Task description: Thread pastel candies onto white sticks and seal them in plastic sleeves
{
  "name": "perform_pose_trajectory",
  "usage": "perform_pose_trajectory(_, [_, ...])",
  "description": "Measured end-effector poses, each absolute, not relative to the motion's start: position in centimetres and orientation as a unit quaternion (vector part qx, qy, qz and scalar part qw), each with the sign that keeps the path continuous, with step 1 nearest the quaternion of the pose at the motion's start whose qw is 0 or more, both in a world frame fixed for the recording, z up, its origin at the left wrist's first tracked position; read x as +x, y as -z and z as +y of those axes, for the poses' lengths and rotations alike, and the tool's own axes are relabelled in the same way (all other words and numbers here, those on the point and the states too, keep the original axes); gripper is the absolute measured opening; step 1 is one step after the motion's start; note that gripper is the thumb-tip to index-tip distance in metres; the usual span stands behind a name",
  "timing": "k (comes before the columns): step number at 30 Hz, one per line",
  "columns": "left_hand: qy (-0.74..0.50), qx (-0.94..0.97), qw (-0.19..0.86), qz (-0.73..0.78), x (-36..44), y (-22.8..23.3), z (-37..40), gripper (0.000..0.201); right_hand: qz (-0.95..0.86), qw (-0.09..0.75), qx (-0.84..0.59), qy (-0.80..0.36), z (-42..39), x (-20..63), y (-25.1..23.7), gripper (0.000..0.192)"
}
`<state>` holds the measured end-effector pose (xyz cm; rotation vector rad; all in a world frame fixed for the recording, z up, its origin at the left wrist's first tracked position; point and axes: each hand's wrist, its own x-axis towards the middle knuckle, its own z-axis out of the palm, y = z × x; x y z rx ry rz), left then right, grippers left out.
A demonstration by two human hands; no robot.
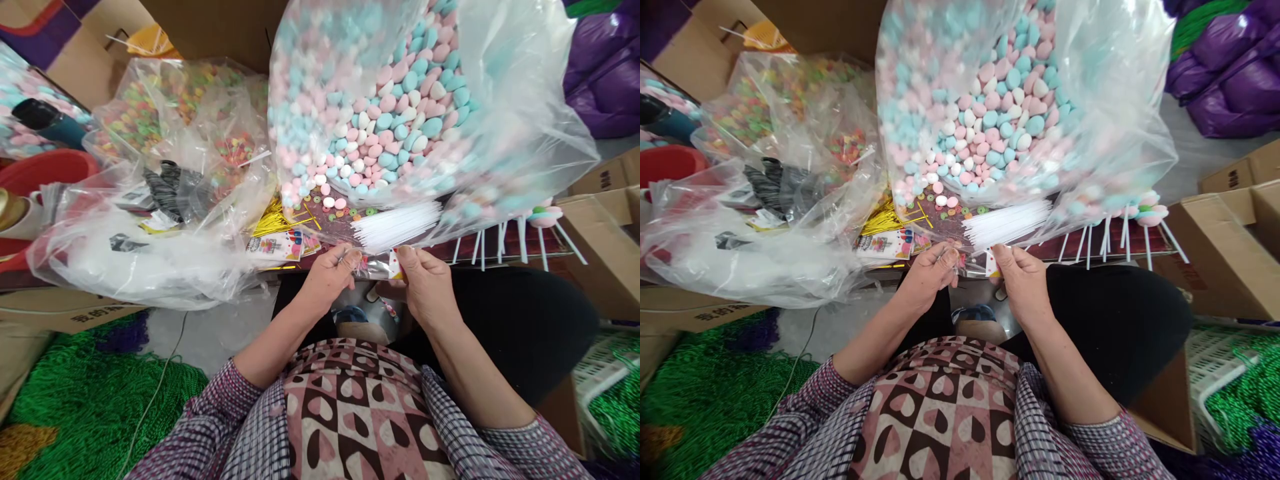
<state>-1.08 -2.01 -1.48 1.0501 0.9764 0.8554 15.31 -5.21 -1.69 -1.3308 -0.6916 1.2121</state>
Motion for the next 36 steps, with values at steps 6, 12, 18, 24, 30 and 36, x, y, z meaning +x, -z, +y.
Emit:
perform_pose_trajectory(6, [-0.389, 0.462, 0.667, 0.436, -0.7, 1.4, -2.2, 0.041, -0.256, 0.581, -0.52, -0.57, -4.7, 15.0, 0.6, 0.038])
perform_pose_trajectory(12, [-0.401, 0.448, 0.663, 0.447, -0.5, 1.2, -2.5, 0.046, -0.245, 0.59, -0.54, -0.548, -5.0, 14.8, 0.7, 0.034])
perform_pose_trajectory(18, [-0.386, 0.497, 0.627, 0.46, -0.9, 1.6, -2.3, 0.034, -0.331, 0.541, -0.503, -0.587, -5.3, 15.3, 1.3, 0.045])
perform_pose_trajectory(24, [-0.388, 0.461, 0.652, 0.46, -0.8, 1.0, -2.2, 0.029, -0.357, 0.544, -0.56, -0.512, -5.2, 14.6, 1.4, 0.027])
perform_pose_trajectory(30, [-0.394, 0.416, 0.672, 0.468, -0.2, 1.5, -1.8, 0.039, -0.449, 0.521, -0.573, -0.446, -4.7, 14.9, 1.5, 0.048])
perform_pose_trajectory(36, [-0.361, 0.443, 0.673, 0.469, -0.4, 1.9, -1.5, 0.035, -0.381, 0.549, -0.504, -0.547, -4.1, 15.6, 1.9, 0.031])
